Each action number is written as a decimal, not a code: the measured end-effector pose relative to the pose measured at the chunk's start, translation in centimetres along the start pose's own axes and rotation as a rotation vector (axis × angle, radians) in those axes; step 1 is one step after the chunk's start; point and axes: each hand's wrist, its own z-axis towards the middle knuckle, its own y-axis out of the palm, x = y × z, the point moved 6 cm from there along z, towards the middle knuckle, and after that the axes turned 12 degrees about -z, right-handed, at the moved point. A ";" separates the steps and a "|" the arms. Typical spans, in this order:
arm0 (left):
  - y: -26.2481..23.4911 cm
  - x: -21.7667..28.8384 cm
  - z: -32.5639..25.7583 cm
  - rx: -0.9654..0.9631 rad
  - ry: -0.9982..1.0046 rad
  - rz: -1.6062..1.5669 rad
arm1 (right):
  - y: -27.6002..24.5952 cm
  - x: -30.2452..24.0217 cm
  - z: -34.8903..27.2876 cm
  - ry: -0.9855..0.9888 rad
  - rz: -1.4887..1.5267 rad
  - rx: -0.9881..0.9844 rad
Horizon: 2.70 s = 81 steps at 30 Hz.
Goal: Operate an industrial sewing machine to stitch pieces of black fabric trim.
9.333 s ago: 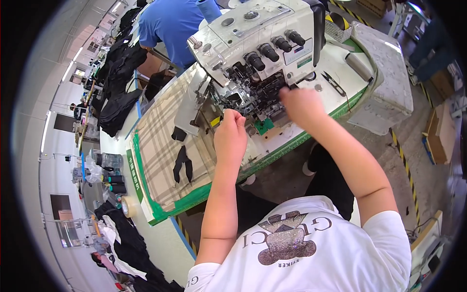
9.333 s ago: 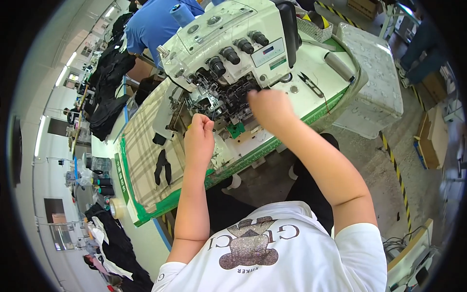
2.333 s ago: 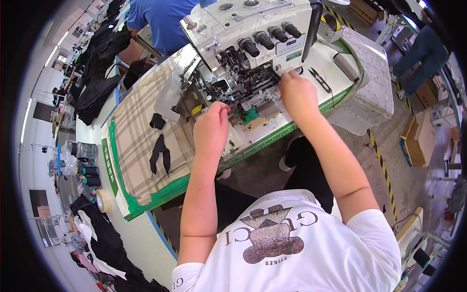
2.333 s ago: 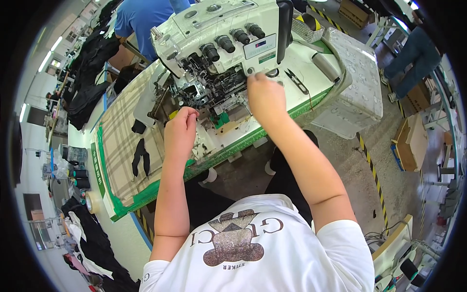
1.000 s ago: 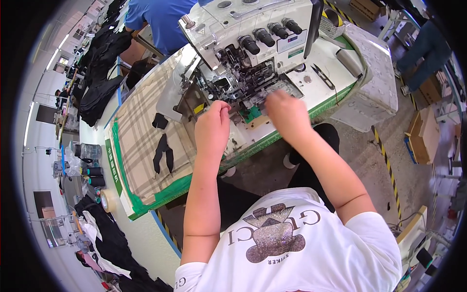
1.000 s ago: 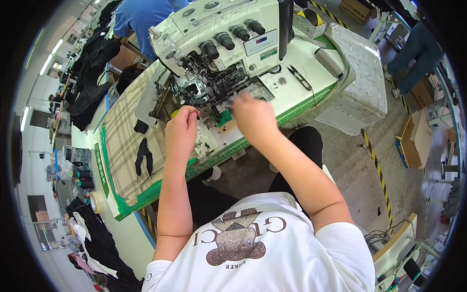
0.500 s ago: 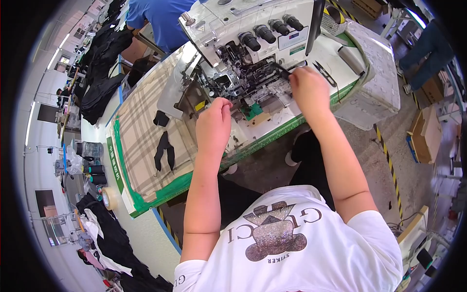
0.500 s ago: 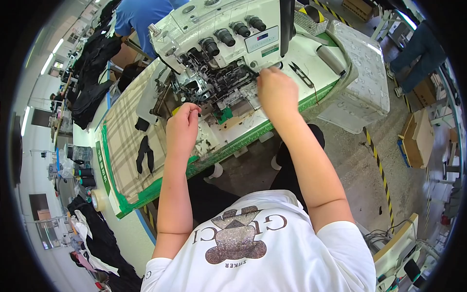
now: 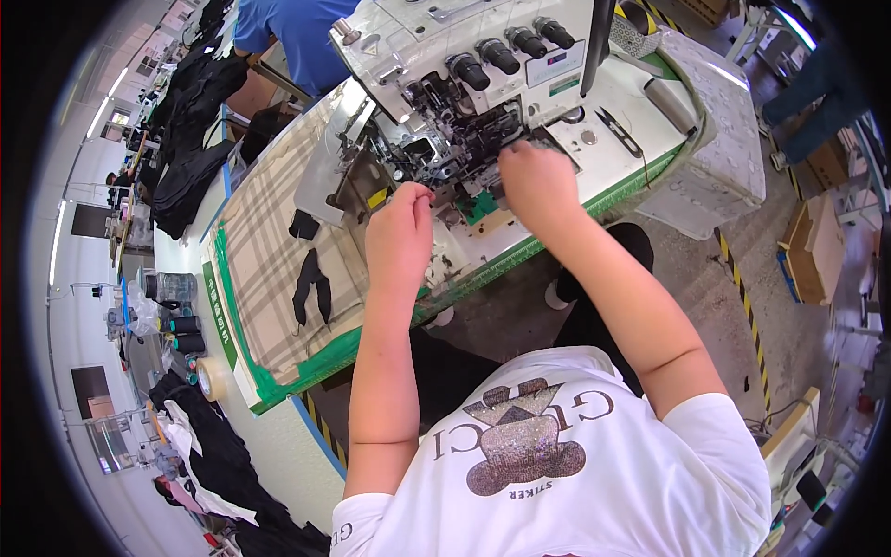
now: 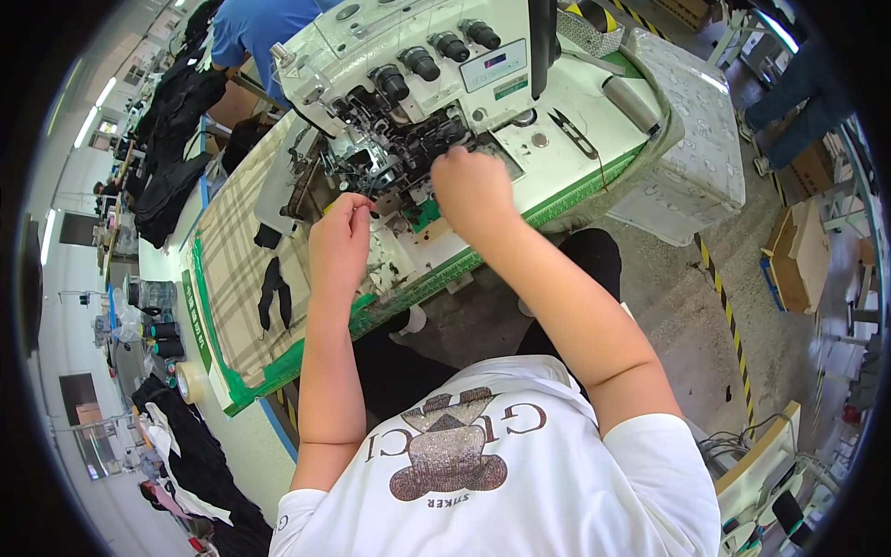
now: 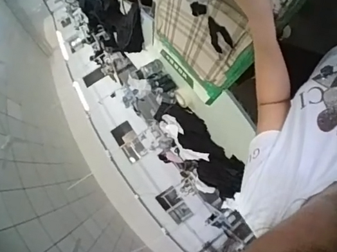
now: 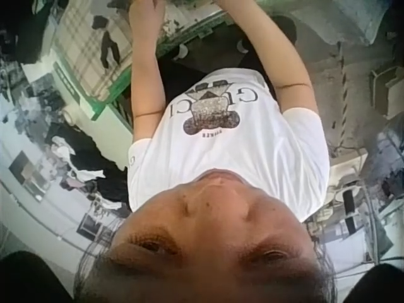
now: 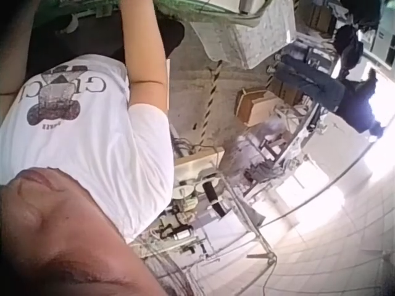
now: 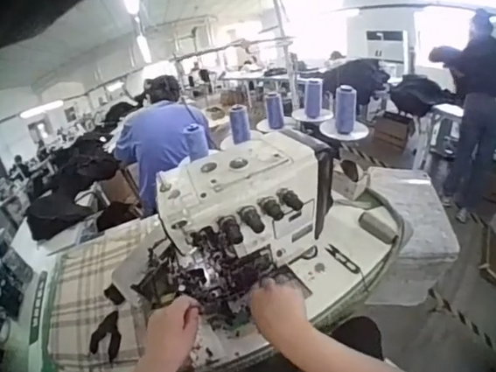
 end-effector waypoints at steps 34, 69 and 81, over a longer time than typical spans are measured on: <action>-0.3 -0.5 1.1 0.002 -0.073 -0.093 | 1.3 -1.0 0.0 -0.200 0.271 0.098; -0.8 0.5 0.6 0.009 -0.042 -0.102 | -0.1 0.7 0.1 -0.369 0.356 -0.162; -1.0 0.0 0.8 0.019 -0.048 -0.074 | -1.2 0.8 0.5 -0.271 0.240 -0.035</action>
